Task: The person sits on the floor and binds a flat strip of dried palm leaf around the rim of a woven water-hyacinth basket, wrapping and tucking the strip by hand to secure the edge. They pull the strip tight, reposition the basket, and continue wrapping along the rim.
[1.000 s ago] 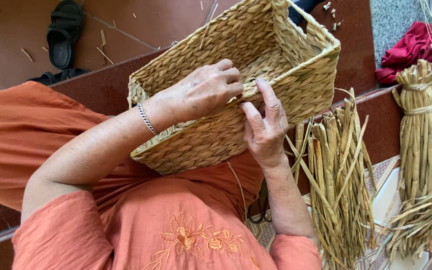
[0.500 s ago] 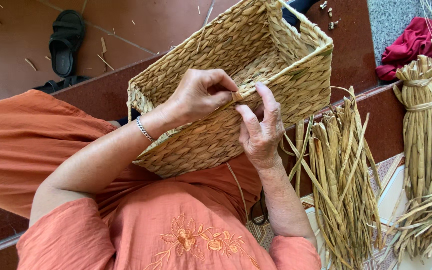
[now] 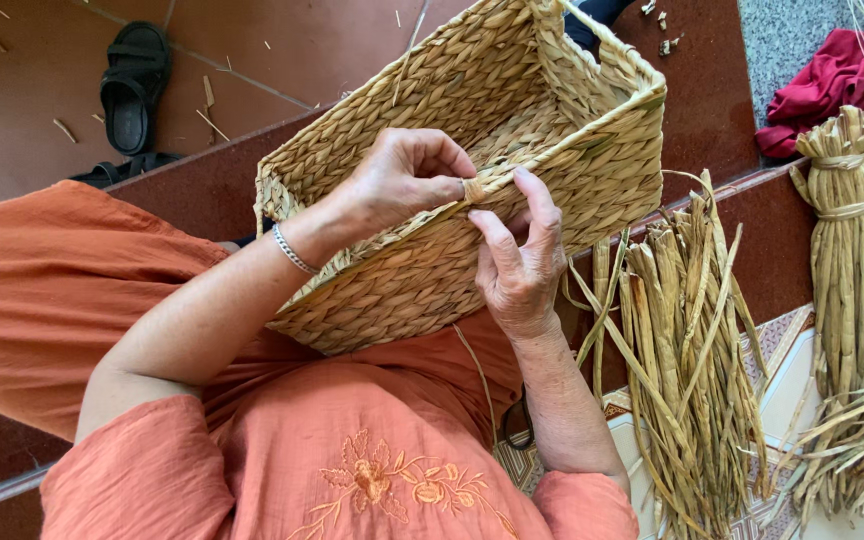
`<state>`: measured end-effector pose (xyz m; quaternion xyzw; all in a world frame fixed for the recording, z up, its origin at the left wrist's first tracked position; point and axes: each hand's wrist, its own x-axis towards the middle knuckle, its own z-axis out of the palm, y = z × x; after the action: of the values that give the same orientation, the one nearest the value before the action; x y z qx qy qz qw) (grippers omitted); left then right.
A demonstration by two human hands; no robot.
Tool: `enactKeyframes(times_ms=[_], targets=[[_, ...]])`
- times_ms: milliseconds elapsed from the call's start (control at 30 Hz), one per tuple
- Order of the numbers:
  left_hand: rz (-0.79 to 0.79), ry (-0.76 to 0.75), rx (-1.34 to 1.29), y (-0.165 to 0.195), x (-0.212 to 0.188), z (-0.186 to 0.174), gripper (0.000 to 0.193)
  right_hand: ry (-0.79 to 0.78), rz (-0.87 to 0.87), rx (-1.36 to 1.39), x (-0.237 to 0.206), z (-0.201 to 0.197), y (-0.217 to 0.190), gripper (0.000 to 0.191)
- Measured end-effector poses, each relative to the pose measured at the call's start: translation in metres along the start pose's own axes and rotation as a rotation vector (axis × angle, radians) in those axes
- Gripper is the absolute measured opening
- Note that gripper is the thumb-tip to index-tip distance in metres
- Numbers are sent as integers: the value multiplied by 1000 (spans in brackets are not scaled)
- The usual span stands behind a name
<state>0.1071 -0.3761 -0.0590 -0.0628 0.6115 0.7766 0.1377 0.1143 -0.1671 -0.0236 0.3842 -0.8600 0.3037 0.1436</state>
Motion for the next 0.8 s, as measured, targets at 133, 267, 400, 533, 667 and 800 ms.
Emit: enactKeyframes(times_ms=[133,267,400,533,667,800], targets=[[-36,-55,89,-4,2,-5,13,-10,16,15,-1,-1,-1,39],[-76,-138,198,-1,9,-9,19,-3,14,-10,-4,0,-1,40],[99,-161,440,8,10,-14,16,-15,-16,-81,-5,3,2,43],[19,-123,275,8,3,-3,17,11,-39,-135,-4,5,6,40],[-38,-145,132,9,10,-7,18,2,-40,-143,-1,2,9,41],[-17,-198,305,11,18,-12,19,-29,-18,-128,1,-3,7,41]])
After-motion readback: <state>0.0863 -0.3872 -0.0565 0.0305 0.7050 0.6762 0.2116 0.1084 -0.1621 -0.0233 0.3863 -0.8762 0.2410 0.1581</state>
